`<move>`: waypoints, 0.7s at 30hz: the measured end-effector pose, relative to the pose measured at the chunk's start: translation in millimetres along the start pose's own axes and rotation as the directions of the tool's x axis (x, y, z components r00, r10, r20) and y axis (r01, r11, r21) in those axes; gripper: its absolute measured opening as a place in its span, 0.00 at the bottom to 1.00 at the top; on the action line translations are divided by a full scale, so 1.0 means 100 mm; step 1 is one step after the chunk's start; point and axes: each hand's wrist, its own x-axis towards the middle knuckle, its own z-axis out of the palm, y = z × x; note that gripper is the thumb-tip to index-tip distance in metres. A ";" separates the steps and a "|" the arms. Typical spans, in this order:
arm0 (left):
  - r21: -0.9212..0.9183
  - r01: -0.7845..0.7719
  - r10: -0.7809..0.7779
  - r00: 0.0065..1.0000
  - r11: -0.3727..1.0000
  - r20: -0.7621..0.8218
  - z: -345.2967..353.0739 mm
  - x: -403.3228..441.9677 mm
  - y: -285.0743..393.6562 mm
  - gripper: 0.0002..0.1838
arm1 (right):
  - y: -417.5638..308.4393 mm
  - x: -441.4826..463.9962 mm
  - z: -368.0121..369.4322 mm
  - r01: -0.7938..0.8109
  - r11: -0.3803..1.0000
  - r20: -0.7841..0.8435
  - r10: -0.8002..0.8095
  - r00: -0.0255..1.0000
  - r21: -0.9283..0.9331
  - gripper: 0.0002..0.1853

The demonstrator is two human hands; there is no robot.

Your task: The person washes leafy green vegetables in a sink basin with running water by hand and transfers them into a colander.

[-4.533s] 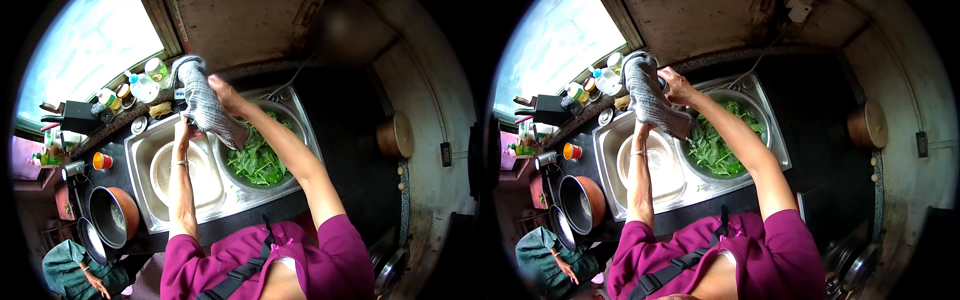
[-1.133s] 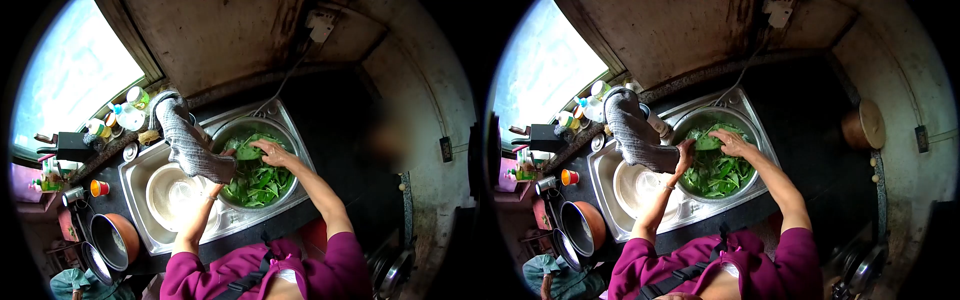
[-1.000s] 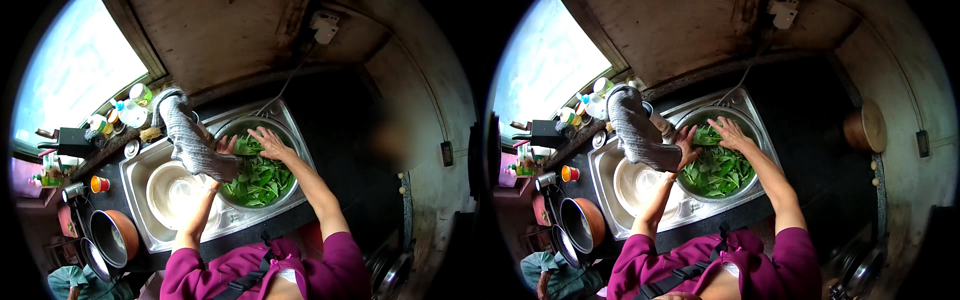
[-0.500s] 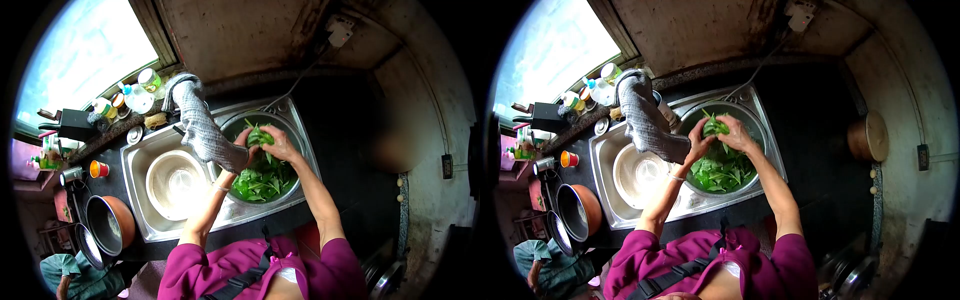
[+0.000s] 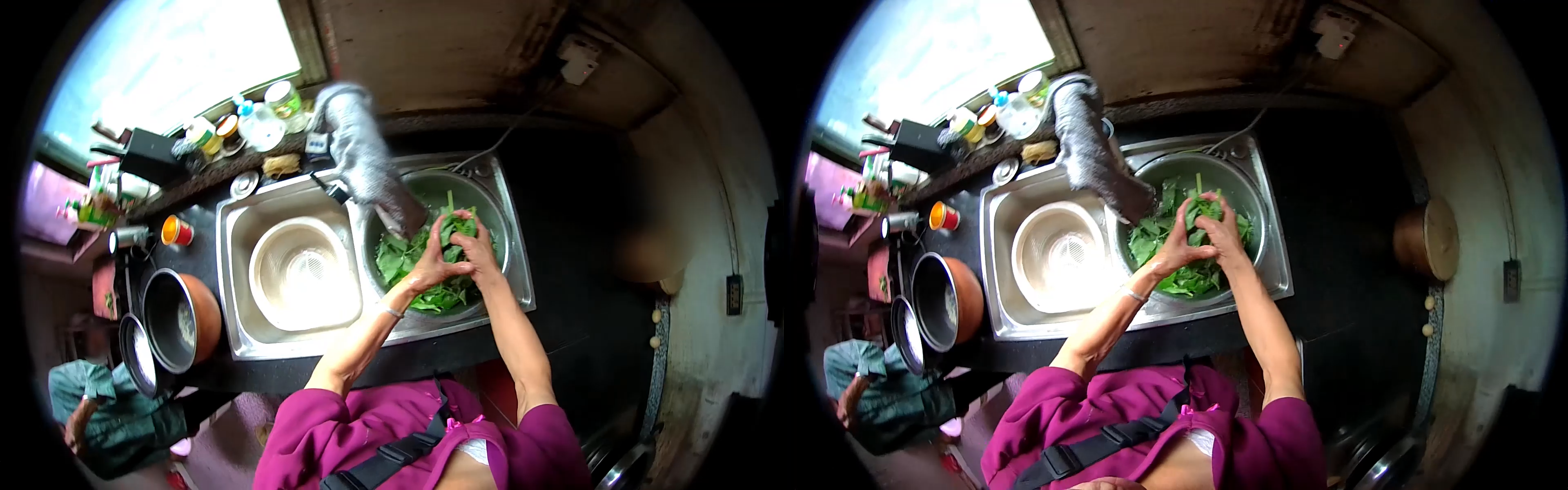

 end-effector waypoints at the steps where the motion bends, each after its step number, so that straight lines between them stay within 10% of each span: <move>1: 0.132 -0.023 0.024 1.000 0.991 -0.011 -0.02 0.00 0.02 0.62 | 0.02 -0.02 0.02 0.003 1.000 0.016 -0.003 1.000 0.011 0.23; 6: 0.163 -0.146 0.156 0.987 0.976 -0.049 0.05 0.07 0.31 0.61 | -0.57 -0.31 0.14 0.046 0.984 0.126 -0.068 0.990 0.172 0.29; 10: 0.106 -0.134 0.159 0.945 0.985 -0.287 0.04 -0.04 0.02 0.39 | -0.38 -0.48 0.16 0.084 0.996 0.249 -0.080 0.965 -0.006 0.35; 12: -0.365 -0.034 -0.108 0.926 0.930 -0.362 0.07 -0.17 -0.07 0.32 | -0.24 -0.53 0.10 -0.016 0.999 0.327 0.026 0.945 -0.033 0.36; 15: -0.441 -0.047 -0.191 0.857 0.896 -0.478 0.04 -0.31 -0.06 0.23 | -0.26 -0.56 0.07 0.048 0.956 0.419 0.082 0.904 -0.289 0.37; 18: -0.468 -0.113 -0.173 0.834 0.876 -0.525 0.04 -0.35 0.08 0.21 | -0.41 -0.51 0.06 0.552 0.582 0.525 -0.236 0.818 -0.597 0.27; 21: -0.599 -0.122 -0.260 0.820 0.792 -0.510 -0.23 -0.40 0.23 0.16 | -0.63 -0.48 0.05 0.424 0.777 0.377 -0.260 0.889 -0.464 0.17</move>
